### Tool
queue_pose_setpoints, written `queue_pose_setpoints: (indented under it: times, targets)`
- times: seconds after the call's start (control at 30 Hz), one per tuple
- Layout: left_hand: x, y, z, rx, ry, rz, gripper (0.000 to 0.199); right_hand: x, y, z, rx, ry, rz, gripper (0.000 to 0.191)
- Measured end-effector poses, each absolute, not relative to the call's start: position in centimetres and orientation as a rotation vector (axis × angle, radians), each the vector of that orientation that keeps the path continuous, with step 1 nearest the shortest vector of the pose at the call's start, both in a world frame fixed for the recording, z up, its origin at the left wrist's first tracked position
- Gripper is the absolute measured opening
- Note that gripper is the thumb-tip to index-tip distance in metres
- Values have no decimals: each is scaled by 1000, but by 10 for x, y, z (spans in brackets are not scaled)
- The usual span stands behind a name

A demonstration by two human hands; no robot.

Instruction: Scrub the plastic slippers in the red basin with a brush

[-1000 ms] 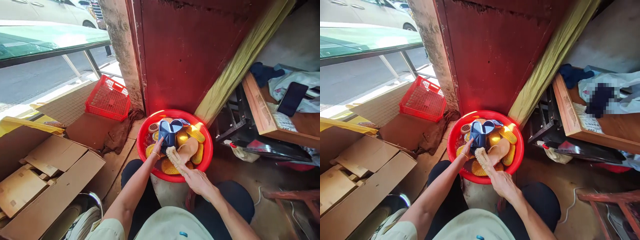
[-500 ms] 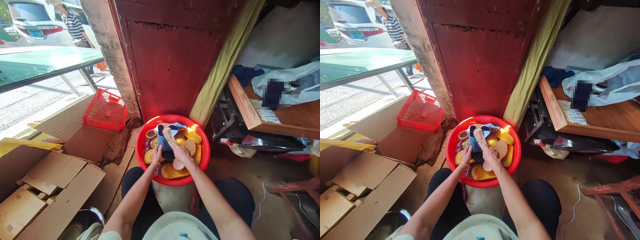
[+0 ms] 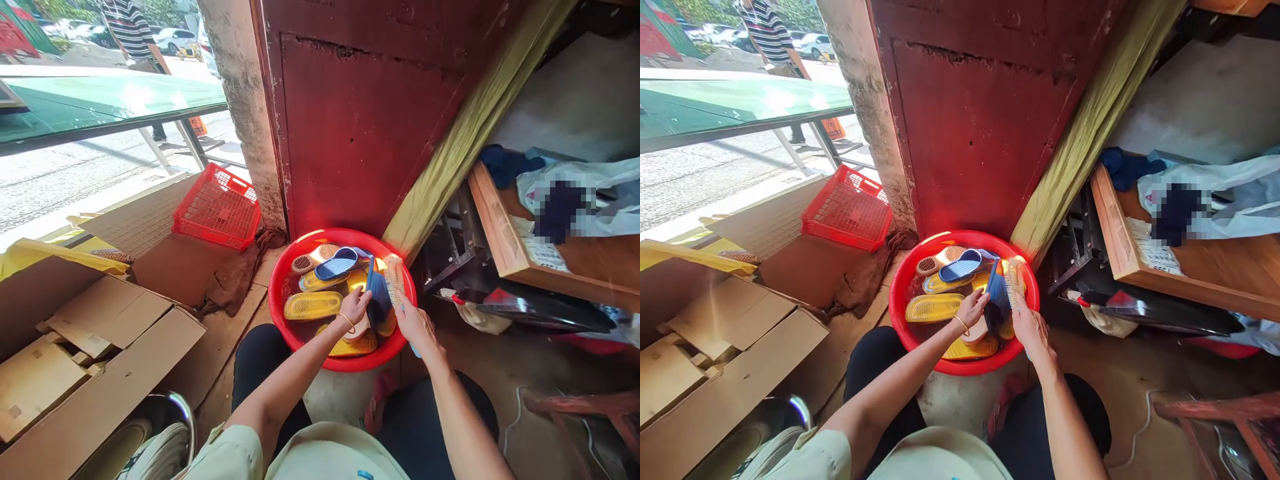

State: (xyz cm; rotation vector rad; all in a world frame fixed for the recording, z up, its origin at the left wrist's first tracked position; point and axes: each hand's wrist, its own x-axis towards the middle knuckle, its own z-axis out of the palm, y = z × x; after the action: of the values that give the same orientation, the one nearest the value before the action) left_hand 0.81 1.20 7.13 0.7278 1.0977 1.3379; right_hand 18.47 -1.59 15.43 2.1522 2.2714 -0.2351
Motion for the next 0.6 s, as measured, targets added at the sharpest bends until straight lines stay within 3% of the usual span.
queue_pose_setpoints:
  times: [0.13, 0.27, 0.37, 0.6]
  targets:
    - [-78, 4, 67, 995, 1368, 1301, 42, 161, -29, 128, 2020, 2350, -240, 58]
    - [-141, -6, 46, 1329, 1754, 786, 80, 140, -20, 108, 1951, 2300, -346, 58]
    - [-147, -7, 32, 1431, 1873, 589, 101, 134, -2, 101, 1972, 2236, -405, 56]
    - [-146, -11, 49, 1633, 1989, 532, 94, 133, 3, 104, 1938, 2327, -431, 57]
